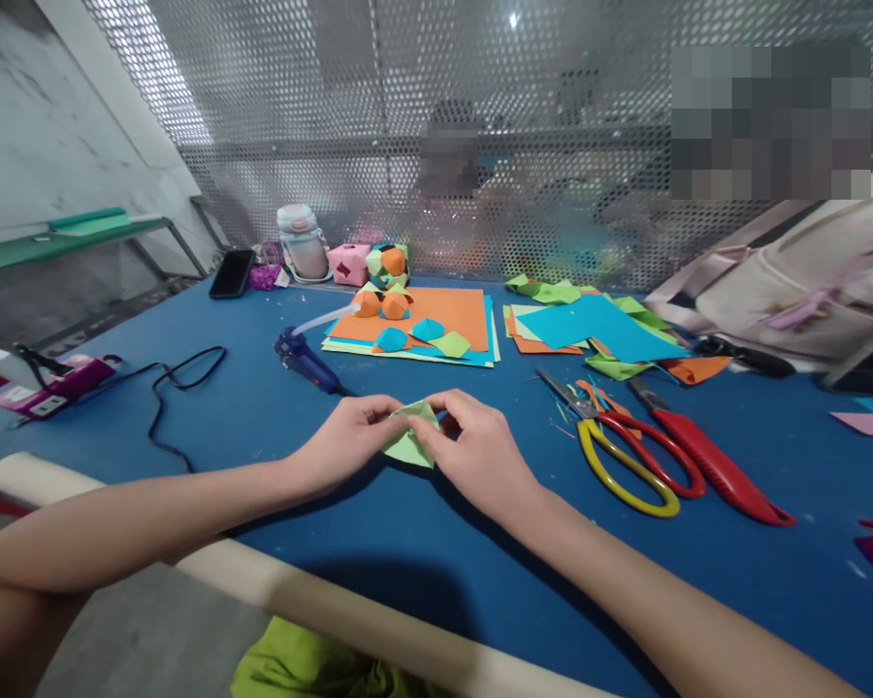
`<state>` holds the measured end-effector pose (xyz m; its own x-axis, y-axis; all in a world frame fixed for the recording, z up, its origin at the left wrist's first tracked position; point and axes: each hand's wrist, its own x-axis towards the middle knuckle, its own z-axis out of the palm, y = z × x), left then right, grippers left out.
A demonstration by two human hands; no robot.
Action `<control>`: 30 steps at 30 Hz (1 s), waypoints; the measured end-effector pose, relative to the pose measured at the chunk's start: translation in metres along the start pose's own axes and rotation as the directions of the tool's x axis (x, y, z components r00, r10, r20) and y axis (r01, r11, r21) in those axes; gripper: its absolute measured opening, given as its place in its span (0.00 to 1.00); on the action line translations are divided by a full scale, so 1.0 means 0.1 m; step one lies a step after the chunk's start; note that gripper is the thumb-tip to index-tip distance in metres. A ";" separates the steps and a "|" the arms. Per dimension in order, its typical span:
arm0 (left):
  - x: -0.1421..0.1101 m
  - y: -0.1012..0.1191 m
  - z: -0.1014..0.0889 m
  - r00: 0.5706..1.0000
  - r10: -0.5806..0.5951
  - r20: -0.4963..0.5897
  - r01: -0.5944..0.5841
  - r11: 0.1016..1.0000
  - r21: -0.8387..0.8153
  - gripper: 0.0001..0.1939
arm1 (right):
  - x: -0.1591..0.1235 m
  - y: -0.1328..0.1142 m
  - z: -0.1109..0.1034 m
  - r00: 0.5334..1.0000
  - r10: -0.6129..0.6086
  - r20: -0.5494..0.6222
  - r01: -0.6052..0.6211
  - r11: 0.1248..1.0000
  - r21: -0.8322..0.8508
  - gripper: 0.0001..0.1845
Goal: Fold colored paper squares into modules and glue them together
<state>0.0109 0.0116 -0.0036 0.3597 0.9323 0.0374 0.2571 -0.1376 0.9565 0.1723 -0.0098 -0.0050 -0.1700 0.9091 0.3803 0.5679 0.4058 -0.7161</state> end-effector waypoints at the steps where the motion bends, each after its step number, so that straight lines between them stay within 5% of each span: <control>1: 0.00 -0.01 0.00 1.000 -0.009 -0.014 0.009 1.000 -0.029 0.13 | 0.00 0.00 0.00 1.000 0.029 0.010 -0.029 0.999 0.020 0.10; 8: 0.01 -0.01 0.00 1.000 0.000 0.028 0.004 0.990 -0.144 0.15 | 0.03 0.03 0.00 0.991 0.125 0.043 -0.128 0.988 0.085 0.14; 18: 0.00 0.01 -0.04 0.995 0.102 0.003 -0.101 0.982 0.160 0.17 | 0.04 -0.03 -0.02 0.986 0.161 0.042 -0.166 0.976 0.140 0.14; 30: -0.02 0.03 -0.04 0.994 0.109 -0.025 -0.103 0.978 0.180 0.15 | 0.04 -0.06 -0.05 0.982 0.183 0.054 -0.191 0.961 0.202 0.13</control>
<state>0.0071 0.0113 0.0002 0.3634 0.9197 0.1486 0.3763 -0.2908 0.8797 0.1718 -0.0091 0.0037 -0.1059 0.9718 0.2105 0.4149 0.2356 -0.8789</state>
